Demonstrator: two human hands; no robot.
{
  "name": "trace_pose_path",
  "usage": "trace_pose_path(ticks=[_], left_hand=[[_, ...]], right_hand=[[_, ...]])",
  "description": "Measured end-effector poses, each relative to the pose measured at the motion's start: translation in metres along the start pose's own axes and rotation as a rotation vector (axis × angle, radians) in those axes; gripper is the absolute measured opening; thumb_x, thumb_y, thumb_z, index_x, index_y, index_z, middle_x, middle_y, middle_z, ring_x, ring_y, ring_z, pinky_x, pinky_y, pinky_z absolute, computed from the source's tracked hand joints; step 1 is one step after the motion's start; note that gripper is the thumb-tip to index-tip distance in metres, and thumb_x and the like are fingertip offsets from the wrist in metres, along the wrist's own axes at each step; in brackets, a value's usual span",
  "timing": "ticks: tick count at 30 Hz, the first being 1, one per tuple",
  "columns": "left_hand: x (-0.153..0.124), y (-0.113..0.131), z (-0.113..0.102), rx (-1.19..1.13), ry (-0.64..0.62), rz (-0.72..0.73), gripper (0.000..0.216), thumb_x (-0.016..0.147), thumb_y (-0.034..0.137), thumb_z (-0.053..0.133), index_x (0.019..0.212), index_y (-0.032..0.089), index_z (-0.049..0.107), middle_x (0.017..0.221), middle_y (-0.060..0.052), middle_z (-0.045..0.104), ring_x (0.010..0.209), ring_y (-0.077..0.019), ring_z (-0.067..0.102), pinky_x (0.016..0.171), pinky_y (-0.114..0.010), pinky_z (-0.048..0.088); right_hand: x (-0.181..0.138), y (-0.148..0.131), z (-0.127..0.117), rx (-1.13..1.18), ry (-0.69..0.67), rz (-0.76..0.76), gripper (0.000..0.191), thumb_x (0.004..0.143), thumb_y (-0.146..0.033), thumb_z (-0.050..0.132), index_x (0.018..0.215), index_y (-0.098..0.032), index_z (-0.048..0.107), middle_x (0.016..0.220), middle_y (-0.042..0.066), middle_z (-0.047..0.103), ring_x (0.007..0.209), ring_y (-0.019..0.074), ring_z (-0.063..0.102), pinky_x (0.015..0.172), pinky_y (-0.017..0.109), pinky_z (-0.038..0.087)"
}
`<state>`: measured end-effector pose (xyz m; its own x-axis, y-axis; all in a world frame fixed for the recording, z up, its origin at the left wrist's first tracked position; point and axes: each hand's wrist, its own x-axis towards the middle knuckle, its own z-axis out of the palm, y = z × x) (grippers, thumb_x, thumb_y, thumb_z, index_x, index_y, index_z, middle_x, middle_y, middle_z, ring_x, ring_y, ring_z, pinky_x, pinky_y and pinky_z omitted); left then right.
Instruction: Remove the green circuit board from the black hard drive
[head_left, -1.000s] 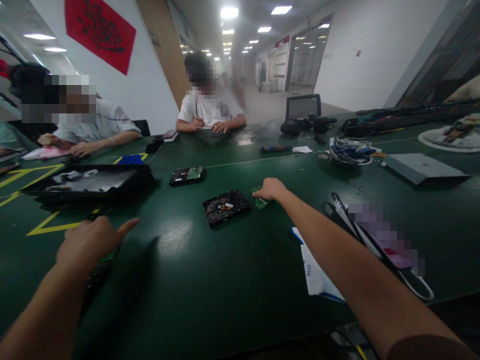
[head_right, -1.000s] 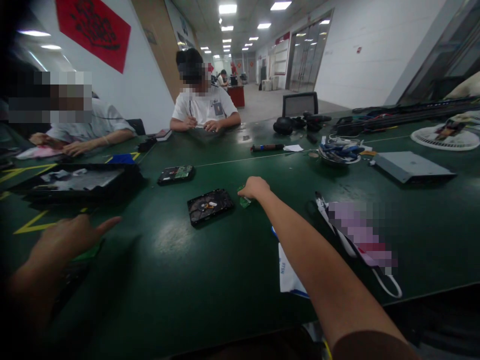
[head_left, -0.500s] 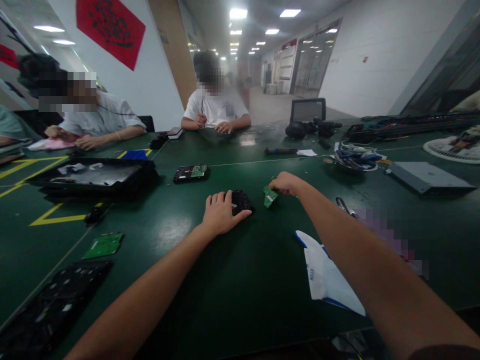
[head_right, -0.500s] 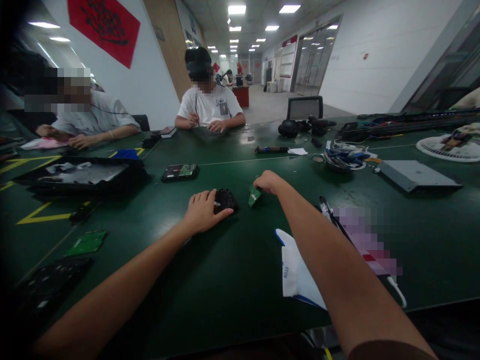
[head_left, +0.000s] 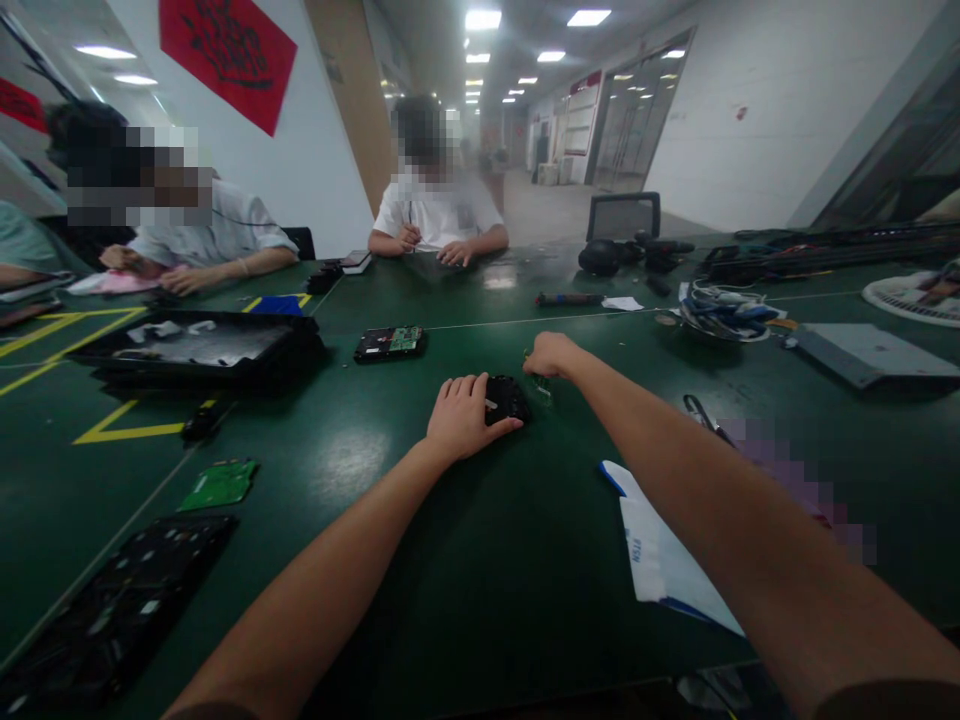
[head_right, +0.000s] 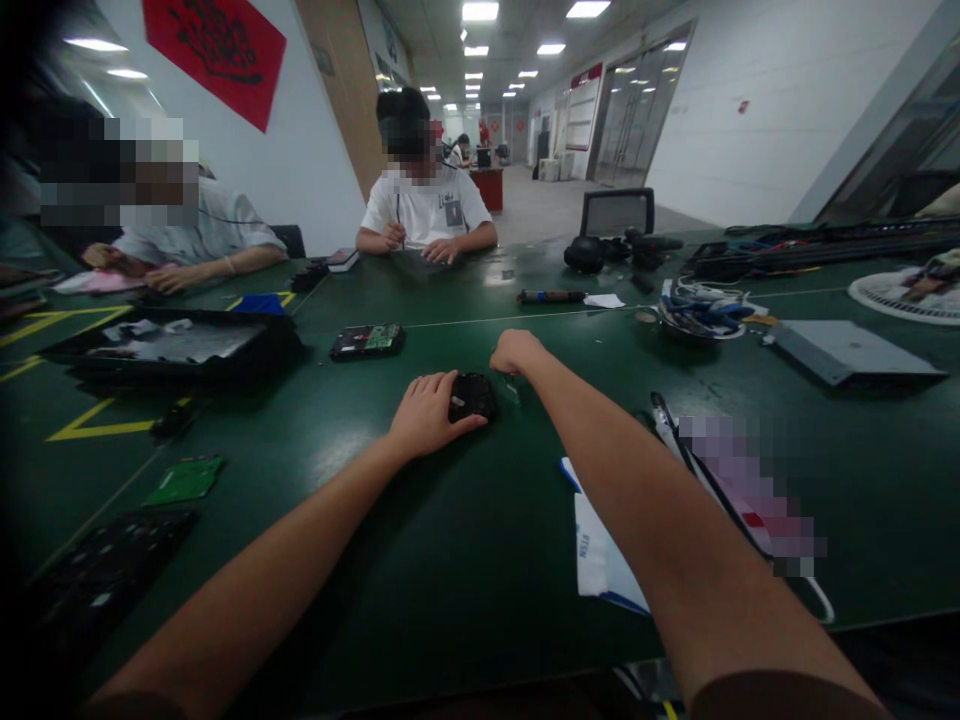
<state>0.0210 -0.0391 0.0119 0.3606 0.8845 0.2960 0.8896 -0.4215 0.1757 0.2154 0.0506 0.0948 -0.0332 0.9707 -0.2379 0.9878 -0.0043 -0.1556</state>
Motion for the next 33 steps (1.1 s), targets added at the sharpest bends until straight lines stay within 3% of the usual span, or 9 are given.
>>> trace_pose_path(ticks=[4, 7, 14, 19, 26, 30, 33], left_hand=[[0.000, -0.001, 0.000, -0.010, 0.009, -0.005, 0.103, 0.080, 0.089, 0.051, 0.152, 0.015, 0.043, 0.145, -0.021, 0.056, 0.136, -0.0396, 0.050, 0.118, -0.054, 0.031], [0.001, -0.001, 0.000, -0.016, 0.002, -0.009, 0.105, 0.079, 0.090, 0.052, 0.152, 0.015, 0.043, 0.145, -0.021, 0.057, 0.136, -0.0396, 0.050, 0.119, -0.054, 0.031], [0.001, -0.002, 0.000, -0.028, -0.001, -0.012, 0.106, 0.078, 0.090, 0.052, 0.152, 0.015, 0.043, 0.145, -0.021, 0.057, 0.137, -0.0398, 0.050, 0.119, -0.054, 0.031], [0.001, -0.002, 0.001, -0.029, 0.001, -0.011, 0.105, 0.078, 0.090, 0.052, 0.151, 0.015, 0.044, 0.145, -0.020, 0.057, 0.136, -0.0401, 0.050, 0.119, -0.054, 0.031], [0.002, -0.003, 0.000, -0.014, -0.010, -0.004, 0.105, 0.078, 0.090, 0.051, 0.151, 0.016, 0.045, 0.145, -0.020, 0.057, 0.136, -0.0397, 0.050, 0.117, -0.052, 0.033], [0.001, -0.002, -0.003, -0.012, -0.016, 0.003, 0.102, 0.079, 0.089, 0.053, 0.151, 0.017, 0.046, 0.143, -0.019, 0.058, 0.135, -0.0398, 0.051, 0.115, -0.052, 0.035], [-0.005, -0.001, -0.006, -0.005, -0.021, 0.002, 0.102, 0.080, 0.090, 0.049, 0.151, 0.017, 0.046, 0.143, -0.020, 0.058, 0.133, -0.0401, 0.051, 0.114, -0.053, 0.036]], right_hand=[[0.004, -0.008, 0.005, -0.066, 0.032, -0.032, 0.030, 0.072, -0.029, 0.081, 0.094, -0.009, 0.080, 0.089, 0.018, 0.078, 0.093, 0.0317, 0.076, 0.080, 0.032, 0.060], [0.004, -0.008, 0.007, -0.079, 0.021, -0.037, 0.030, 0.073, -0.031, 0.082, 0.094, -0.010, 0.081, 0.085, 0.016, 0.078, 0.092, 0.0311, 0.077, 0.079, 0.032, 0.060], [-0.001, 0.005, 0.010, -0.093, 0.070, -0.089, 0.041, 0.073, -0.036, 0.085, 0.107, -0.015, 0.079, 0.116, 0.017, 0.076, 0.110, 0.0325, 0.072, 0.087, 0.033, 0.058], [-0.006, 0.016, 0.012, -0.082, 0.116, -0.115, 0.045, 0.075, -0.038, 0.085, 0.114, -0.018, 0.077, 0.123, 0.015, 0.074, 0.114, 0.0311, 0.071, 0.093, 0.034, 0.056], [-0.010, 0.040, -0.001, -0.051, 0.235, -0.091, 0.034, 0.090, -0.036, 0.067, 0.116, -0.016, 0.076, 0.124, 0.017, 0.073, 0.115, 0.0309, 0.069, 0.094, 0.034, 0.053], [-0.021, 0.059, -0.006, 0.066, 0.219, 0.037, 0.028, 0.086, -0.036, 0.070, 0.099, -0.012, 0.078, 0.102, 0.017, 0.077, 0.096, 0.0277, 0.073, 0.079, 0.030, 0.055], [-0.031, 0.077, 0.001, 0.290, 0.041, 0.166, 0.022, 0.085, -0.031, 0.069, 0.091, -0.011, 0.077, 0.074, 0.011, 0.073, 0.062, 0.0192, 0.067, 0.057, 0.028, 0.051]])
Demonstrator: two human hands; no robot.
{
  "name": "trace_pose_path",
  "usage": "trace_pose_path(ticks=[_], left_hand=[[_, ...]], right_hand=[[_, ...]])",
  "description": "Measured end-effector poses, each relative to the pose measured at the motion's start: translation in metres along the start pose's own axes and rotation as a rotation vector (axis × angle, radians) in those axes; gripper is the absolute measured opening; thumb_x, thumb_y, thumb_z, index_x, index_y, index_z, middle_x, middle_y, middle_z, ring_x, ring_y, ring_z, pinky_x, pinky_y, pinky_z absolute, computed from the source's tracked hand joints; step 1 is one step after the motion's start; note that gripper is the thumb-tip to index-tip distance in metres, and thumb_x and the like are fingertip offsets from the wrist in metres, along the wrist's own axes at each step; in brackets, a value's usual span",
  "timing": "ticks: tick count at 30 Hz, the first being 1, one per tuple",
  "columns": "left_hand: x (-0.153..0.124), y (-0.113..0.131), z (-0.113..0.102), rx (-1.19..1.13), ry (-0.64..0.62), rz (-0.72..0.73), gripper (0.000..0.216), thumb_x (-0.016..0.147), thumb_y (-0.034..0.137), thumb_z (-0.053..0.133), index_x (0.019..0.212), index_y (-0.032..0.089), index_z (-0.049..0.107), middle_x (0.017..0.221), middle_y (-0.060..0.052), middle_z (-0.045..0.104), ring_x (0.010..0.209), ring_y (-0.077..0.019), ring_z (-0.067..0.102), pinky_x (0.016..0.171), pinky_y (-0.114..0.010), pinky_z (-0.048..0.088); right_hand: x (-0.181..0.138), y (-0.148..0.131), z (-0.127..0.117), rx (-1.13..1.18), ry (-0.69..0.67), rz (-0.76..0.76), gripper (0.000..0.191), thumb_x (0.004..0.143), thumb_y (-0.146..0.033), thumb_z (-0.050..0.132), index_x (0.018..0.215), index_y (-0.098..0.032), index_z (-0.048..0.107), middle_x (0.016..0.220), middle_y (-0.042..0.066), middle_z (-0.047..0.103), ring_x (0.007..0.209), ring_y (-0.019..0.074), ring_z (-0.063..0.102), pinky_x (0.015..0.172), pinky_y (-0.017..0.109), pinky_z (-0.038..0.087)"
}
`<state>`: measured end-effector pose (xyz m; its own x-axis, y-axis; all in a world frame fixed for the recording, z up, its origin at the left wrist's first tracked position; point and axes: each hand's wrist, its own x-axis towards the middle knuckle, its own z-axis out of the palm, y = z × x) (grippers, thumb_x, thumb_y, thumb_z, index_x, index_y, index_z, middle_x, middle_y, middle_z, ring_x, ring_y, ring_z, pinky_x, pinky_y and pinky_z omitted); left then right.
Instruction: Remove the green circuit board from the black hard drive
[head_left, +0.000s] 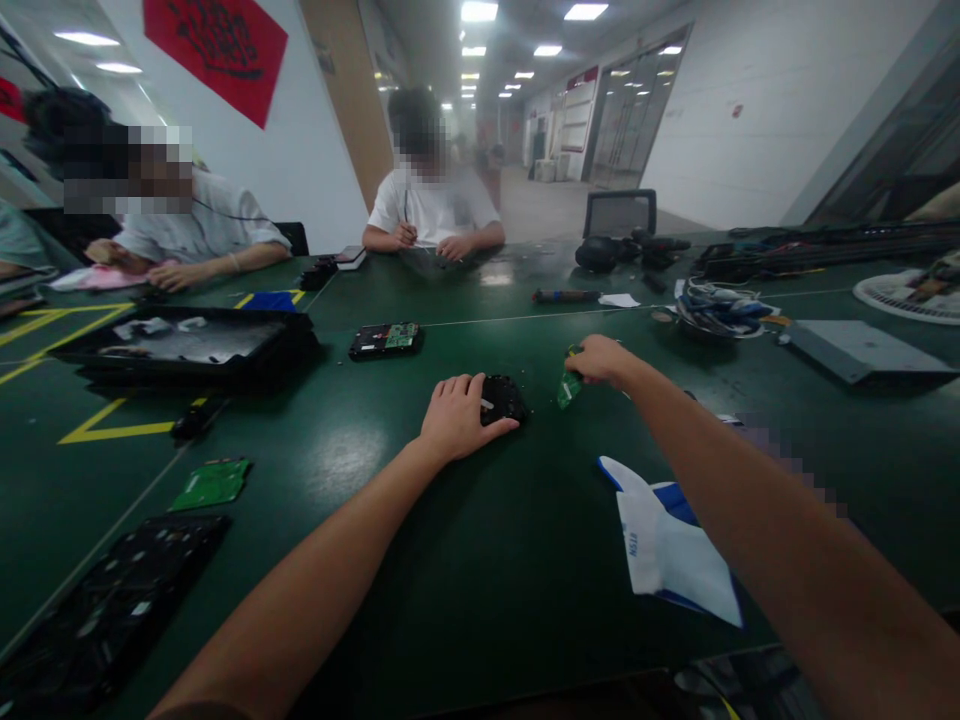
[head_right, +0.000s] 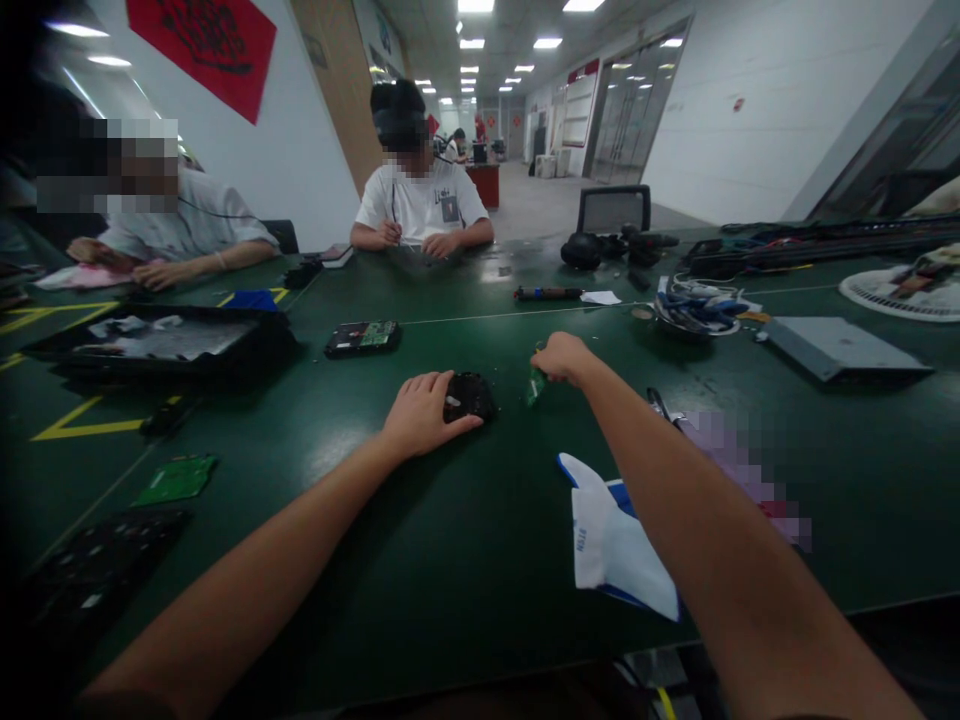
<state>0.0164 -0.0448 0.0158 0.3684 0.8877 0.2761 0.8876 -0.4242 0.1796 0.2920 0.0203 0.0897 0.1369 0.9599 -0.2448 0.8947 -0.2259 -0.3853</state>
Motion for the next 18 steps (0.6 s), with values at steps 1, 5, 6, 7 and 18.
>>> trace_pose_path(ticks=[1, 5, 6, 7, 18], left_hand=[[-0.003, 0.001, -0.001, 0.004, -0.002, 0.000, 0.102, 0.080, 0.091, 0.047, 0.151, 0.017, 0.045, 0.142, -0.020, 0.057, 0.133, -0.0404, 0.051, 0.114, -0.053, 0.036], [-0.016, 0.010, -0.003, 0.020, -0.012, 0.001, 0.103, 0.083, 0.090, 0.044, 0.153, 0.014, 0.043, 0.140, -0.022, 0.057, 0.131, -0.0418, 0.051, 0.112, -0.054, 0.036], [-0.018, 0.013, -0.003, 0.023, -0.012, -0.007, 0.104, 0.083, 0.089, 0.043, 0.153, 0.014, 0.043, 0.139, -0.023, 0.057, 0.130, -0.0422, 0.051, 0.111, -0.054, 0.036], [-0.019, 0.017, -0.002, 0.025, -0.011, -0.019, 0.103, 0.083, 0.089, 0.043, 0.154, 0.014, 0.042, 0.139, -0.023, 0.057, 0.130, -0.0425, 0.051, 0.111, -0.055, 0.036], [0.015, 0.041, 0.013, 0.045, 0.036, -0.159, 0.105, 0.083, 0.089, 0.042, 0.152, 0.010, 0.041, 0.137, -0.028, 0.058, 0.128, -0.0465, 0.051, 0.107, -0.058, 0.036]], right_hand=[[-0.002, 0.007, 0.002, 0.042, -0.038, 0.025, 0.018, 0.084, -0.028, 0.070, 0.089, -0.011, 0.076, 0.067, 0.008, 0.069, 0.055, 0.0166, 0.062, 0.052, 0.027, 0.048], [-0.004, 0.029, 0.010, 0.144, -0.134, 0.066, 0.009, 0.083, -0.021, 0.074, 0.088, -0.013, 0.074, 0.055, 0.001, 0.060, 0.044, 0.0111, 0.050, 0.045, 0.024, 0.038], [-0.004, 0.032, 0.012, 0.163, -0.128, 0.069, 0.010, 0.084, -0.020, 0.074, 0.091, -0.013, 0.073, 0.056, 0.000, 0.060, 0.044, 0.0111, 0.050, 0.045, 0.024, 0.037], [-0.003, 0.034, 0.014, 0.178, -0.120, 0.066, 0.012, 0.085, -0.019, 0.073, 0.095, -0.013, 0.073, 0.057, 0.000, 0.060, 0.045, 0.0110, 0.051, 0.046, 0.023, 0.037], [0.006, 0.023, 0.040, 0.289, -0.022, 0.032, 0.028, 0.092, -0.023, 0.069, 0.119, -0.013, 0.064, 0.080, 0.005, 0.069, 0.050, 0.0105, 0.057, 0.048, 0.022, 0.044]])
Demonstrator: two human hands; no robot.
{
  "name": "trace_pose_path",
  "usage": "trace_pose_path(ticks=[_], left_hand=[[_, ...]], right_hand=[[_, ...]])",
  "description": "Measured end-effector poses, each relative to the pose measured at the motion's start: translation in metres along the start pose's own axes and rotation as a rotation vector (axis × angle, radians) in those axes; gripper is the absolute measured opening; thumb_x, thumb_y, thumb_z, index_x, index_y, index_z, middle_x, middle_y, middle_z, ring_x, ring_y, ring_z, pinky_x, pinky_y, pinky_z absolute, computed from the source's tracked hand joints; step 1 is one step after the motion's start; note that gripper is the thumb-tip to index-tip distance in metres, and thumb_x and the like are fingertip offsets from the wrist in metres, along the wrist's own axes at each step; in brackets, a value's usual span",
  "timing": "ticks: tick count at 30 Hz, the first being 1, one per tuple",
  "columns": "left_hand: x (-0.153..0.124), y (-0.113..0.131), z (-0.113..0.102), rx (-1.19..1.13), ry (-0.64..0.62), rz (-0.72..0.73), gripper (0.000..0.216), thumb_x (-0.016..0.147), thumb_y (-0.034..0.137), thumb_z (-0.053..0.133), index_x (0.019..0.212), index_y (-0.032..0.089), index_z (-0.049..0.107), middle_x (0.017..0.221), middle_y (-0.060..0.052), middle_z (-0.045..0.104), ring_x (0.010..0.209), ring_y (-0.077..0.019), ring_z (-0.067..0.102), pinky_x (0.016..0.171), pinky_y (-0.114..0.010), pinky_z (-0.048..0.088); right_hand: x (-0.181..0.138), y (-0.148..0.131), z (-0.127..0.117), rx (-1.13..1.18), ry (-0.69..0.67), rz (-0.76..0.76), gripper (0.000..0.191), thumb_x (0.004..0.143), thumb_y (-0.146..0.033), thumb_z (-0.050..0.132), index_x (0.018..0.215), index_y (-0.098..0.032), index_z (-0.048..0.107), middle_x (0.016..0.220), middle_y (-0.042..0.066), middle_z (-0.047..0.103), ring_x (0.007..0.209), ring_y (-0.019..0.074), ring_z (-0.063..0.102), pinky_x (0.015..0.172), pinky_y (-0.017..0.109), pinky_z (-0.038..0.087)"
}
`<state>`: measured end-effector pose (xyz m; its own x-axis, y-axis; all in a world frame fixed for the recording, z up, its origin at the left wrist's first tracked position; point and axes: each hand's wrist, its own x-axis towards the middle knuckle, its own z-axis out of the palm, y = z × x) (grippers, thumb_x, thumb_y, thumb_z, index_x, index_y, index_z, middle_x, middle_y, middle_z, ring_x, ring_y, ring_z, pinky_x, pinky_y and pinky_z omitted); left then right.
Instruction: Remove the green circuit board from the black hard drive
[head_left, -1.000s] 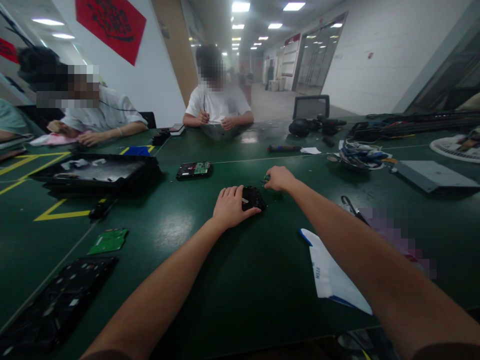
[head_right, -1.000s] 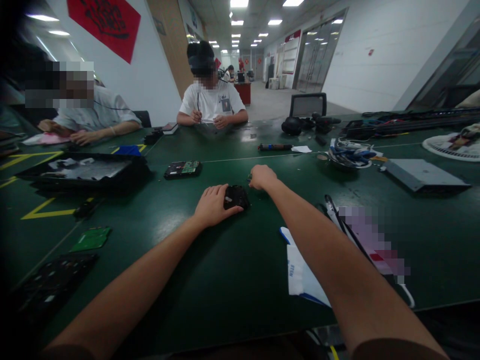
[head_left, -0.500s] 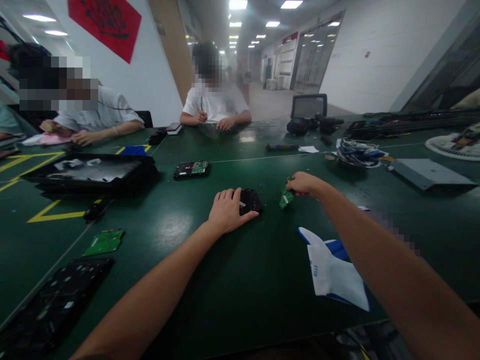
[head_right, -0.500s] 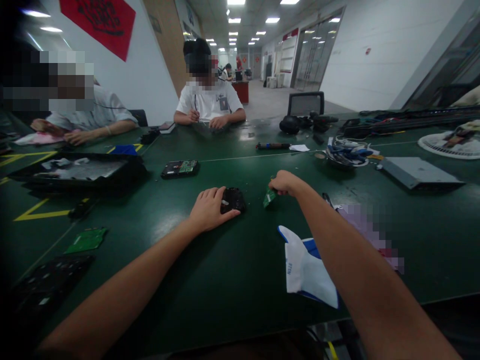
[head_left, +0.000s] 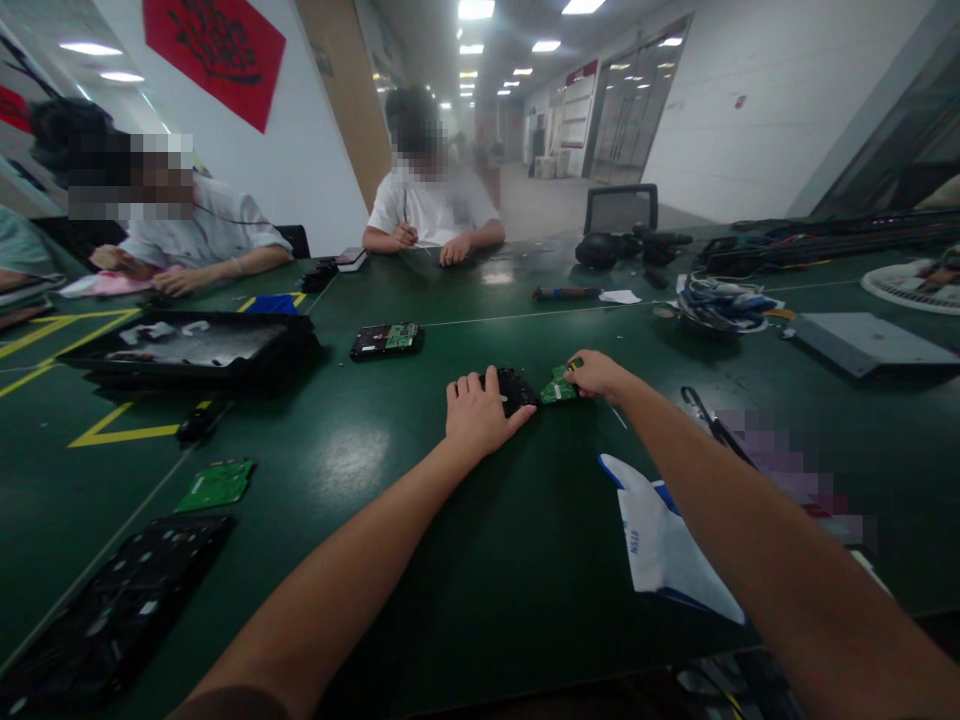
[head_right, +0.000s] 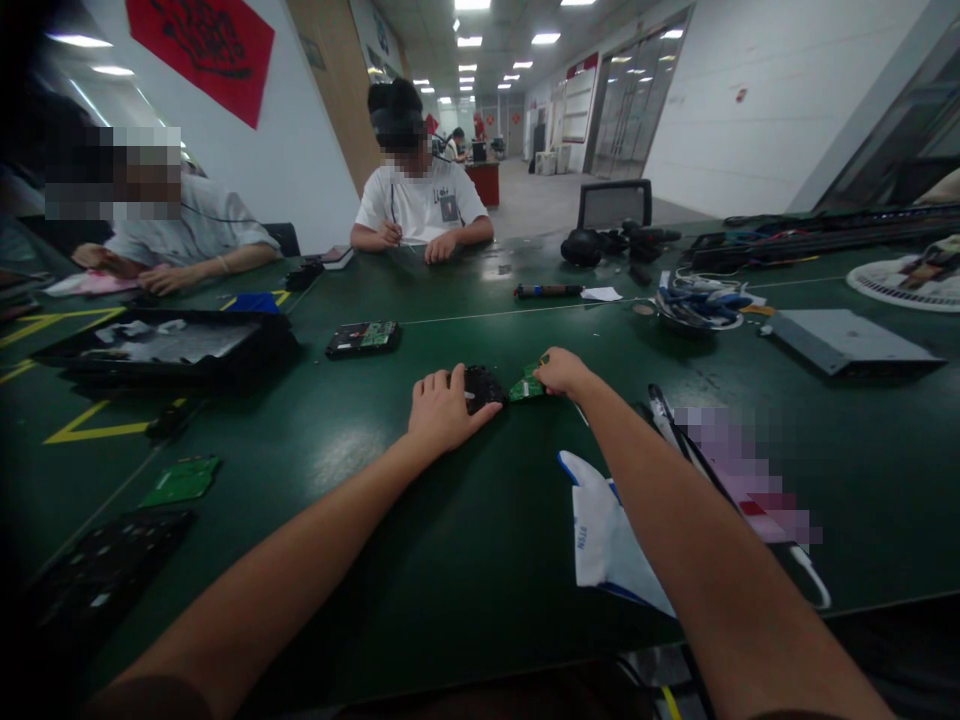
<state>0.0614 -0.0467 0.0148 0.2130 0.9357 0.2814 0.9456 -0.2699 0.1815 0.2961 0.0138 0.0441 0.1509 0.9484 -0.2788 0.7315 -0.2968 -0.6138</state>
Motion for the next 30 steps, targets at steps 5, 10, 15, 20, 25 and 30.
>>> trace_pose_path(ticks=[5, 10, 15, 20, 25, 30], left_hand=[[0.012, -0.004, 0.001, 0.003, -0.006, -0.032, 0.105, 0.083, 0.089, 0.044, 0.152, 0.011, 0.039, 0.140, -0.025, 0.058, 0.131, -0.0437, 0.051, 0.110, -0.055, 0.035], [0.005, -0.024, -0.002, -0.039, -0.019, 0.073, 0.110, 0.079, 0.091, 0.048, 0.155, 0.012, 0.037, 0.144, -0.022, 0.057, 0.134, -0.0409, 0.050, 0.113, -0.052, 0.035], [-0.002, -0.047, -0.005, -0.051, -0.013, 0.102, 0.110, 0.079, 0.091, 0.050, 0.155, 0.012, 0.038, 0.145, -0.022, 0.056, 0.135, -0.0411, 0.050, 0.114, -0.053, 0.035], [-0.002, -0.060, -0.006, -0.056, 0.001, 0.122, 0.108, 0.079, 0.090, 0.052, 0.154, 0.013, 0.041, 0.143, -0.021, 0.058, 0.134, -0.0406, 0.051, 0.115, -0.054, 0.035], [-0.003, -0.061, -0.005, -0.064, 0.016, 0.132, 0.104, 0.079, 0.088, 0.054, 0.152, 0.015, 0.043, 0.142, -0.020, 0.059, 0.133, -0.0404, 0.052, 0.114, -0.053, 0.037], [-0.004, -0.061, -0.006, -0.065, 0.016, 0.141, 0.102, 0.080, 0.088, 0.054, 0.151, 0.015, 0.045, 0.142, -0.020, 0.059, 0.133, -0.0398, 0.053, 0.114, -0.054, 0.037]], right_hand=[[0.007, 0.002, 0.002, 0.069, 0.049, 0.000, 0.036, 0.094, -0.025, 0.070, 0.126, -0.014, 0.059, 0.082, 0.005, 0.069, 0.051, 0.0100, 0.059, 0.048, 0.020, 0.045], [0.000, 0.006, -0.010, 0.159, 0.011, -0.017, 0.023, 0.097, -0.021, 0.065, 0.117, -0.012, 0.061, 0.071, 0.001, 0.063, 0.047, 0.0081, 0.053, 0.043, 0.018, 0.039], [-0.024, 0.009, -0.021, 0.195, -0.105, 0.006, 0.042, 0.091, -0.012, 0.068, 0.131, -0.007, 0.055, 0.066, 0.003, 0.066, 0.051, 0.0134, 0.062, 0.040, 0.019, 0.036], [-0.041, 0.003, -0.019, 0.296, -0.296, 0.073, 0.048, 0.090, -0.008, 0.067, 0.134, -0.004, 0.050, 0.077, 0.010, 0.073, 0.063, 0.0192, 0.074, 0.036, 0.017, 0.031], [-0.034, -0.010, -0.001, 0.360, -0.186, 0.070, 0.026, 0.090, -0.005, 0.065, 0.115, -0.001, 0.058, 0.067, 0.010, 0.068, 0.058, 0.0190, 0.073, 0.033, 0.017, 0.028], [-0.021, -0.019, 0.012, 0.420, -0.162, 0.082, 0.020, 0.090, -0.006, 0.069, 0.107, -0.004, 0.060, 0.069, 0.012, 0.071, 0.055, 0.0171, 0.071, 0.034, 0.017, 0.032]])
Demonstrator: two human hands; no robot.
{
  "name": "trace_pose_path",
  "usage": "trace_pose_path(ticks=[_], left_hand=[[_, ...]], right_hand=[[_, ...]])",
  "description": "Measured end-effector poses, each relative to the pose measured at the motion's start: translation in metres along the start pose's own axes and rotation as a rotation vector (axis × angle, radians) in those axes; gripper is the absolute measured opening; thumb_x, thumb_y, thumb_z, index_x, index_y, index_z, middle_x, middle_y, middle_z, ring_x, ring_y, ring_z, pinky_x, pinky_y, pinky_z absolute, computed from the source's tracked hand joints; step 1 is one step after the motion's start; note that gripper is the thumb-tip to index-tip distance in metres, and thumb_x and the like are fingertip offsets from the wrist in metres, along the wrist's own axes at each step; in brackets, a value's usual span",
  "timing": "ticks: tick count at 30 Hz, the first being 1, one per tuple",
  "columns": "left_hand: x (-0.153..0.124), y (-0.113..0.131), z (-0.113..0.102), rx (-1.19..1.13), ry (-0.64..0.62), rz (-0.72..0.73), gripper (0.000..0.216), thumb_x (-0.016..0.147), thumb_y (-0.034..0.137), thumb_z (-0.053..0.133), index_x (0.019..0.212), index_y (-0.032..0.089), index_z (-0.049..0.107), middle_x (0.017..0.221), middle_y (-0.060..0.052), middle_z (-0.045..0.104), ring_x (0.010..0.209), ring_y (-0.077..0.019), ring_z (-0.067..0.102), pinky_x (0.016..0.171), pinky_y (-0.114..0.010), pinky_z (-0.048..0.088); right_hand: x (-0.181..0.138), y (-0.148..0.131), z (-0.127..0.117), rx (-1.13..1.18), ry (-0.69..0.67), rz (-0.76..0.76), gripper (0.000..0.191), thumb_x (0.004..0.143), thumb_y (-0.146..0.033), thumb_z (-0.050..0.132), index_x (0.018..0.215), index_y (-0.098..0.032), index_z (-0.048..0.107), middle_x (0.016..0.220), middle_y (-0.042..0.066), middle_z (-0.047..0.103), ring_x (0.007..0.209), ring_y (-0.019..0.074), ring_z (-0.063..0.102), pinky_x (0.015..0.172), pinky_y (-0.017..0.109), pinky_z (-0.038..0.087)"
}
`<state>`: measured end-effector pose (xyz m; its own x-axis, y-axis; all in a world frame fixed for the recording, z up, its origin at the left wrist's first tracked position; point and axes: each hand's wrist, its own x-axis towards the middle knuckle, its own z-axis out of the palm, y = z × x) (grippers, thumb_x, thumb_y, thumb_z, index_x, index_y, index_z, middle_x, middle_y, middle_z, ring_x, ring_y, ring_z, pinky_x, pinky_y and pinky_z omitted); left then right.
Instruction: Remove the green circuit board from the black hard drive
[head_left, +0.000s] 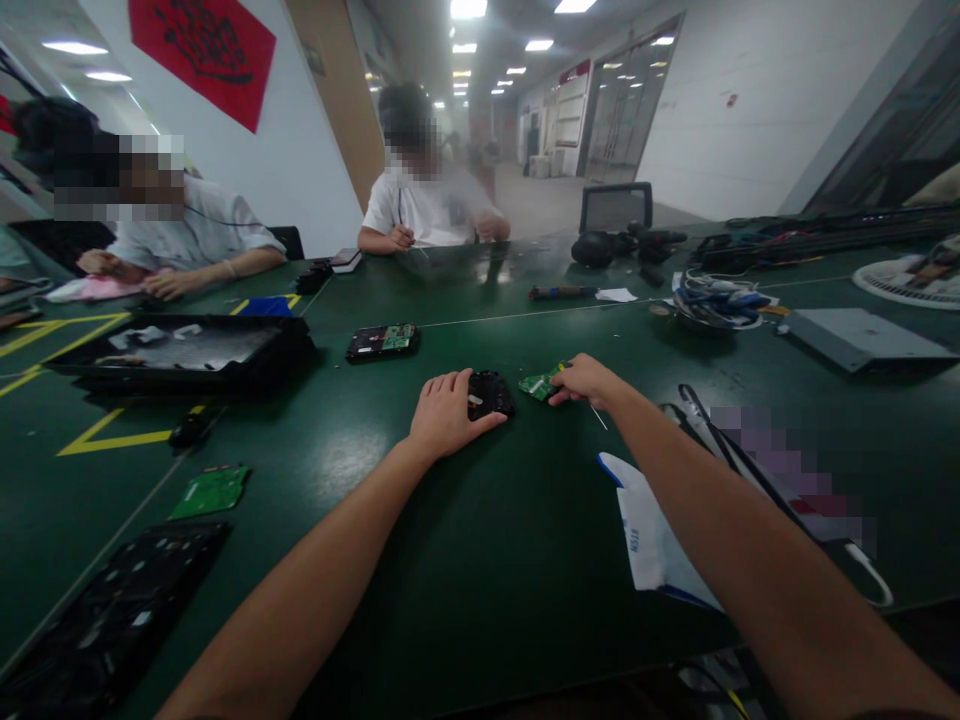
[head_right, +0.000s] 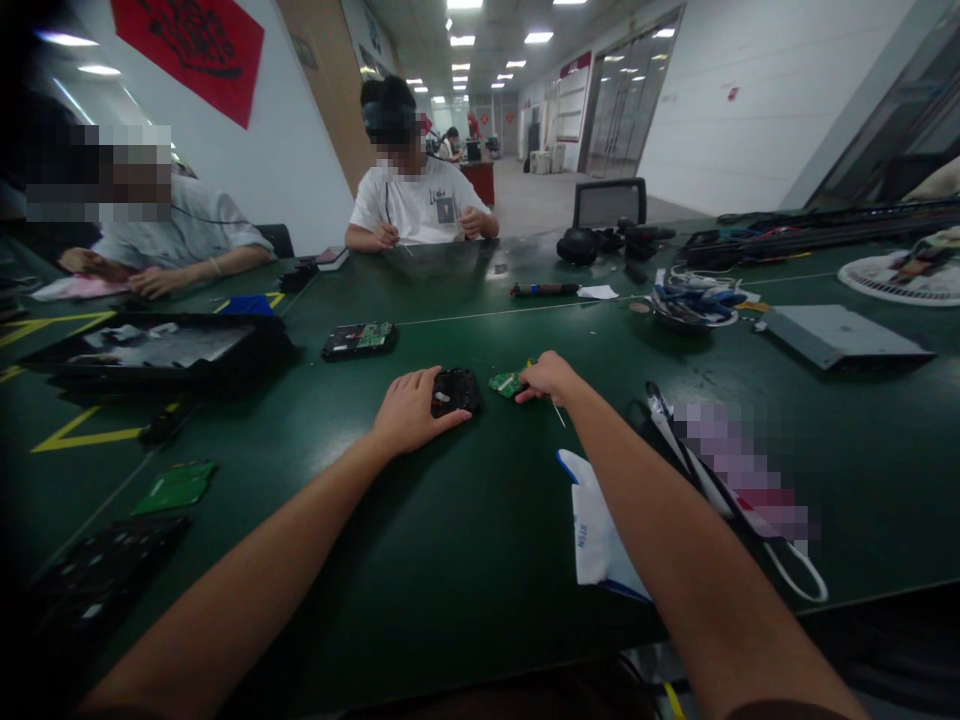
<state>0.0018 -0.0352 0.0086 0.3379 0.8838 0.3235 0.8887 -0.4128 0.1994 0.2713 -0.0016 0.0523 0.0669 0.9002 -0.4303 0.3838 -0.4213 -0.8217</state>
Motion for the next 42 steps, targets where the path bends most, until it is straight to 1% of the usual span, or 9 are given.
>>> trace_pose_path(ticks=[5, 10, 12, 15, 21, 25, 28, 37, 42], left_hand=[[0.000, -0.001, 0.000, -0.004, -0.007, 0.024, 0.102, 0.080, 0.088, 0.054, 0.150, 0.015, 0.045, 0.143, -0.020, 0.059, 0.134, -0.0401, 0.052, 0.115, -0.054, 0.037], [0.003, -0.003, 0.000, -0.032, -0.012, 0.068, 0.104, 0.078, 0.088, 0.056, 0.150, 0.015, 0.045, 0.143, -0.021, 0.059, 0.135, -0.0402, 0.053, 0.116, -0.055, 0.037], [0.004, -0.004, -0.001, -0.068, -0.020, 0.096, 0.106, 0.076, 0.088, 0.059, 0.152, 0.016, 0.043, 0.145, -0.020, 0.058, 0.136, -0.0394, 0.053, 0.118, -0.054, 0.036], [0.000, -0.006, -0.002, -0.111, 0.006, 0.141, 0.110, 0.074, 0.086, 0.063, 0.155, 0.016, 0.037, 0.151, -0.019, 0.052, 0.142, -0.0380, 0.047, 0.124, -0.055, 0.029], [-0.018, -0.013, -0.003, -0.081, 0.047, 0.123, 0.123, 0.067, 0.087, 0.068, 0.158, 0.015, 0.029, 0.158, -0.022, 0.043, 0.150, -0.0402, 0.035, 0.129, -0.060, 0.014], [-0.020, -0.014, -0.005, -0.103, 0.008, 0.104, 0.121, 0.070, 0.082, 0.071, 0.159, 0.015, 0.027, 0.158, -0.022, 0.043, 0.149, -0.0388, 0.036, 0.127, -0.057, 0.022], [-0.017, -0.016, -0.006, -0.127, -0.006, 0.100, 0.120, 0.070, 0.080, 0.075, 0.160, 0.017, 0.026, 0.156, -0.021, 0.046, 0.147, -0.0376, 0.040, 0.125, -0.054, 0.028], [-0.003, -0.031, -0.004, -0.201, -0.073, 0.157, 0.123, 0.065, 0.071, 0.085, 0.159, 0.019, 0.026, 0.157, -0.020, 0.047, 0.148, -0.0363, 0.042, 0.125, -0.053, 0.029], [-0.011, -0.013, -0.010, -0.074, 0.033, 0.158, 0.114, 0.072, 0.079, 0.074, 0.158, 0.015, 0.032, 0.157, -0.020, 0.045, 0.149, -0.0390, 0.037, 0.127, -0.056, 0.021]], right_hand=[[0.000, -0.002, -0.015, 0.036, 0.014, -0.076, 0.030, 0.093, -0.011, 0.070, 0.119, -0.011, 0.057, 0.079, 0.006, 0.072, 0.058, 0.0122, 0.070, 0.036, 0.015, 0.031], [-0.003, -0.005, -0.032, -0.025, 0.203, -0.258, 0.049, 0.092, -0.018, 0.074, 0.136, -0.016, 0.053, 0.069, -0.002, 0.064, 0.048, 0.0083, 0.055, 0.038, 0.016, 0.034], [-0.007, -0.008, -0.027, -0.058, 0.172, -0.281, 0.053, 0.089, -0.021, 0.079, 0.135, -0.016, 0.054, 0.065, -0.004, 0.061, 0.046, 0.0079, 0.051, 0.039, 0.017, 0.035], [-0.014, -0.016, -0.008, -0.105, 0.021, -0.296, 0.048, 0.086, -0.028, 0.082, 0.126, -0.013, 0.060, 0.061, -0.005, 0.057, 0.048, 0.0081, 0.048, 0.042, 0.018, 0.036], [-0.016, -0.027, 0.033, -0.275, -0.027, -0.296, 0.053, 0.086, -0.036, 0.081, 0.128, -0.015, 0.058, 0.086, 0.004, 0.069, 0.063, 0.0126, 0.060, 0.051, 0.022, 0.044], [-0.007, -0.029, 0.049, -0.480, 0.033, -0.432, 0.048, 0.083, -0.036, 0.083, 0.124, -0.018, 0.065, 0.115, 0.011, 0.072, 0.093, 0.0210, 0.069, 0.075, 0.029, 0.054], [-0.002, -0.029, 0.054, -0.654, 0.114, -0.530, 0.044, 0.082, -0.038, 0.083, 0.119, -0.017, 0.070, 0.126, 0.013, 0.070, 0.113, 0.0271, 0.065, 0.094, 0.034, 0.051], [-0.002, -0.028, 0.055, -0.801, 0.111, -0.507, 0.043, 0.085, -0.041, 0.080, 0.119, -0.016, 0.070, 0.120, 0.014, 0.073, 0.109, 0.0277, 0.068, 0.089, 0.033, 0.052], [-0.007, -0.028, 0.058, -0.906, 0.097, -0.497, 0.057, 0.078, -0.056, 0.081, 0.115, -0.015, 0.069, 0.114, 0.016, 0.074, 0.106, 0.0307, 0.070, 0.084, 0.034, 0.052]])
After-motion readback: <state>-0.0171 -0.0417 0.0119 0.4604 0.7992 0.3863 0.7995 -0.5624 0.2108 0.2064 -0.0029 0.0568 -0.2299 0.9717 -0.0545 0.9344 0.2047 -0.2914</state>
